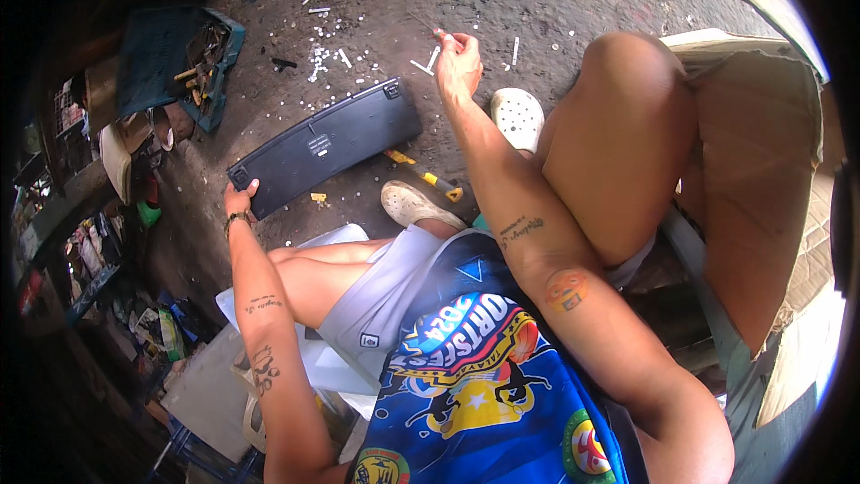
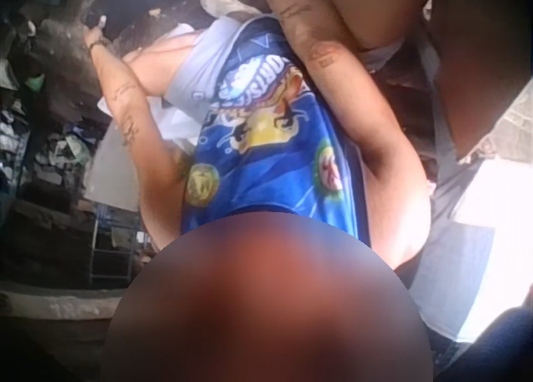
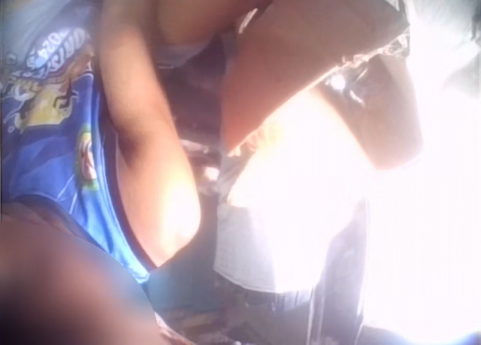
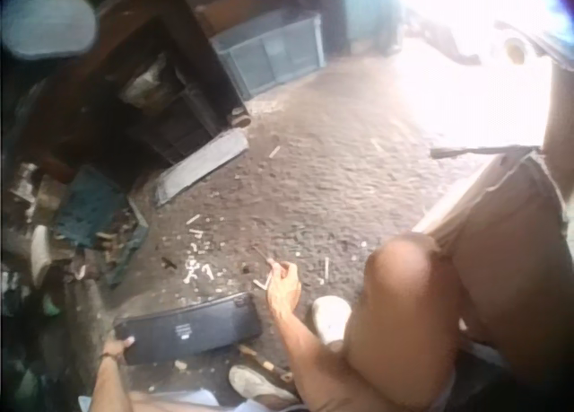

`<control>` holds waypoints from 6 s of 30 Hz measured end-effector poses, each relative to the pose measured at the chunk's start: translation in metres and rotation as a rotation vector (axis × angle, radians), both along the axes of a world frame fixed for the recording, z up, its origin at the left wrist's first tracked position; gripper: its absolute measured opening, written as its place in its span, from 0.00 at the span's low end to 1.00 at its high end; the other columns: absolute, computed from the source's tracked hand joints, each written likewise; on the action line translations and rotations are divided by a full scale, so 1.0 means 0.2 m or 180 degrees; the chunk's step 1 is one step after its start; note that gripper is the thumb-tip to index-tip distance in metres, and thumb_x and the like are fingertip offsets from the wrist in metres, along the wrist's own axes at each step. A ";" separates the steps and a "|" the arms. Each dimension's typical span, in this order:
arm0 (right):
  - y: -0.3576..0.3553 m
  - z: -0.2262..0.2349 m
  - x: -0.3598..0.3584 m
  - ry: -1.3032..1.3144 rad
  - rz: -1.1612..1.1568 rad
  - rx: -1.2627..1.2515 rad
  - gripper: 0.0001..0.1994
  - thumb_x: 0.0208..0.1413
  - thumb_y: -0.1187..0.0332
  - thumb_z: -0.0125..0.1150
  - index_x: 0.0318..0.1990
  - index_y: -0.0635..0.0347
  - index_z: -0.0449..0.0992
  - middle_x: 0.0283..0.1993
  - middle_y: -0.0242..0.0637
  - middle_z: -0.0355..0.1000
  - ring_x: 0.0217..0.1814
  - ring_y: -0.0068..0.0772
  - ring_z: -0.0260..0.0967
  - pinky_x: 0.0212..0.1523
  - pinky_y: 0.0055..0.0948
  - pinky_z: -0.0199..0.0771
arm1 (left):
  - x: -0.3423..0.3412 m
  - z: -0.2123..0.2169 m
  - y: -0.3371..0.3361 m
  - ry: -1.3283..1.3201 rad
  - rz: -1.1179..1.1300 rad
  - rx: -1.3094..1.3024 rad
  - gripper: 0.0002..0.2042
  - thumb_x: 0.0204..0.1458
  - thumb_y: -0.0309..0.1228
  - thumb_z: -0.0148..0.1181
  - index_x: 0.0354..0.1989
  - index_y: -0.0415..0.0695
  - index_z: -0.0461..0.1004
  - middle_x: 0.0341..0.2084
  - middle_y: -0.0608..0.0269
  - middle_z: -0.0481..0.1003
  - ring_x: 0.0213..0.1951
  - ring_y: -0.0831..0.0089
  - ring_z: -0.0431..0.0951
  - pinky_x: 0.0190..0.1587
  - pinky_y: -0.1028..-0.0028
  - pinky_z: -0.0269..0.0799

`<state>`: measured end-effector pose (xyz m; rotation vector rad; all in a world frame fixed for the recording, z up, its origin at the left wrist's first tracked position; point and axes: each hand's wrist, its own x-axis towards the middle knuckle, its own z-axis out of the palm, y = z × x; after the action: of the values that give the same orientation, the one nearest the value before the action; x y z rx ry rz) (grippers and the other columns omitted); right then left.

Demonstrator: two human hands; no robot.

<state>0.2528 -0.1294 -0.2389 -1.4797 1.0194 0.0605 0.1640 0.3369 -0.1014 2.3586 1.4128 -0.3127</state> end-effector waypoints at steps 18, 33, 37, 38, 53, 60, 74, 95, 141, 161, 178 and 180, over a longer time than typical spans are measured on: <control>-0.03 -0.23 -0.28 0.0611 0.0321 -0.0016 0.17 0.56 0.56 0.64 0.48 0.54 0.81 0.48 0.45 0.83 0.54 0.50 0.79 0.57 0.43 0.75 | 0.01 -0.03 0.09 0.0447 -0.0017 0.0085 0.35 0.50 0.37 0.78 0.65 0.48 0.67 0.54 0.55 0.78 0.45 0.50 0.83 0.27 0.44 0.82; -0.05 -0.35 -0.36 0.0097 -0.0380 0.3543 0.12 0.68 0.62 0.50 0.45 0.57 0.79 0.24 0.27 0.65 0.19 0.22 0.54 0.20 0.28 0.54 | 0.02 -0.04 0.09 0.0458 -0.0291 0.0417 0.38 0.47 0.40 0.80 0.67 0.48 0.70 0.56 0.51 0.79 0.48 0.50 0.83 0.30 0.50 0.84; -0.04 -0.41 -0.35 0.0392 -0.0934 0.2620 0.12 0.66 0.61 0.54 0.36 0.56 0.80 0.23 0.29 0.67 0.19 0.22 0.57 0.21 0.26 0.57 | 0.01 -0.10 0.19 0.0744 -0.0633 0.0871 0.36 0.44 0.44 0.82 0.61 0.44 0.75 0.55 0.46 0.80 0.53 0.52 0.82 0.59 0.59 0.75; -0.03 -0.45 -0.38 0.0606 -0.1058 0.2207 0.12 0.64 0.61 0.55 0.33 0.56 0.81 0.23 0.30 0.68 0.20 0.21 0.59 0.21 0.26 0.58 | 0.01 -0.11 0.22 0.0795 -0.0781 0.0979 0.37 0.43 0.46 0.82 0.61 0.43 0.75 0.56 0.46 0.79 0.54 0.52 0.81 0.61 0.60 0.74; 0.03 -0.15 -0.07 -0.0206 -0.0688 0.2887 0.08 0.66 0.62 0.54 0.40 0.53 0.75 0.23 0.27 0.67 0.18 0.22 0.58 0.18 0.26 0.54 | 0.02 -0.14 0.30 0.1000 -0.0778 0.0993 0.44 0.43 0.52 0.80 0.64 0.36 0.72 0.63 0.42 0.73 0.64 0.50 0.74 0.67 0.60 0.66; -0.04 -0.25 -0.27 0.0141 0.0657 0.0644 0.08 0.65 0.64 0.58 0.39 0.58 0.77 0.28 0.41 0.74 0.23 0.36 0.71 0.22 0.39 0.69 | 0.01 -0.15 0.34 0.0878 -0.0986 0.0889 0.41 0.41 0.51 0.81 0.60 0.35 0.75 0.57 0.41 0.77 0.61 0.49 0.77 0.65 0.59 0.69; -0.07 -0.33 -0.31 0.0714 0.0015 -0.0144 0.17 0.59 0.57 0.60 0.47 0.59 0.83 0.43 0.51 0.83 0.51 0.50 0.80 0.54 0.44 0.76 | 0.02 -0.12 0.26 0.0901 -0.0776 0.0774 0.45 0.43 0.52 0.80 0.64 0.33 0.71 0.60 0.42 0.76 0.64 0.51 0.75 0.67 0.63 0.67; -0.02 -0.38 -0.44 0.0898 0.3114 -0.0973 0.22 0.63 0.54 0.55 0.61 0.53 0.74 0.65 0.53 0.69 0.65 0.59 0.71 0.62 0.52 0.73 | 0.07 0.39 -0.34 -0.1336 -0.0619 -0.2050 0.26 0.52 0.28 0.75 0.59 0.39 0.73 0.49 0.58 0.81 0.49 0.71 0.81 0.53 0.70 0.76; -0.07 0.58 0.18 -0.1368 0.1473 0.0520 0.25 0.64 0.65 0.61 0.67 0.56 0.67 0.58 0.43 0.73 0.45 0.34 0.77 0.38 0.35 0.81 | 0.58 0.57 -0.83 -0.1325 -0.2616 0.0448 0.30 0.51 0.36 0.72 0.62 0.39 0.72 0.46 0.43 0.82 0.51 0.48 0.82 0.54 0.57 0.75; -0.24 0.99 -0.75 -0.1945 0.2560 0.0121 0.22 0.64 0.68 0.63 0.64 0.55 0.70 0.61 0.40 0.70 0.55 0.35 0.73 0.54 0.36 0.77 | 0.22 1.46 -1.07 -0.4253 -0.1712 -0.3871 0.21 0.61 0.26 0.64 0.62 0.35 0.74 0.63 0.52 0.73 0.62 0.61 0.76 0.67 0.56 0.72; -1.65 2.44 -0.94 -0.2537 0.1528 -0.4164 0.36 0.58 0.50 0.72 0.70 0.52 0.68 0.69 0.50 0.67 0.69 0.51 0.67 0.65 0.45 0.70 | 0.23 2.13 -2.49 -0.3099 -0.5290 -0.2764 0.27 0.57 0.32 0.70 0.63 0.34 0.71 0.47 0.52 0.82 0.45 0.69 0.84 0.53 0.73 0.79; -1.63 2.47 -0.79 -0.2636 0.1725 -0.3853 0.39 0.57 0.45 0.71 0.71 0.54 0.66 0.70 0.51 0.65 0.73 0.55 0.63 0.70 0.47 0.66 | 0.25 2.15 -2.52 -0.2941 -0.5303 -0.2884 0.27 0.59 0.33 0.68 0.64 0.35 0.70 0.48 0.52 0.82 0.46 0.70 0.84 0.53 0.73 0.80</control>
<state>0.0946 -0.4559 0.2557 -2.4914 -0.1642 -0.8489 0.2132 -0.1671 0.3291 1.7520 -1.0555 -0.1223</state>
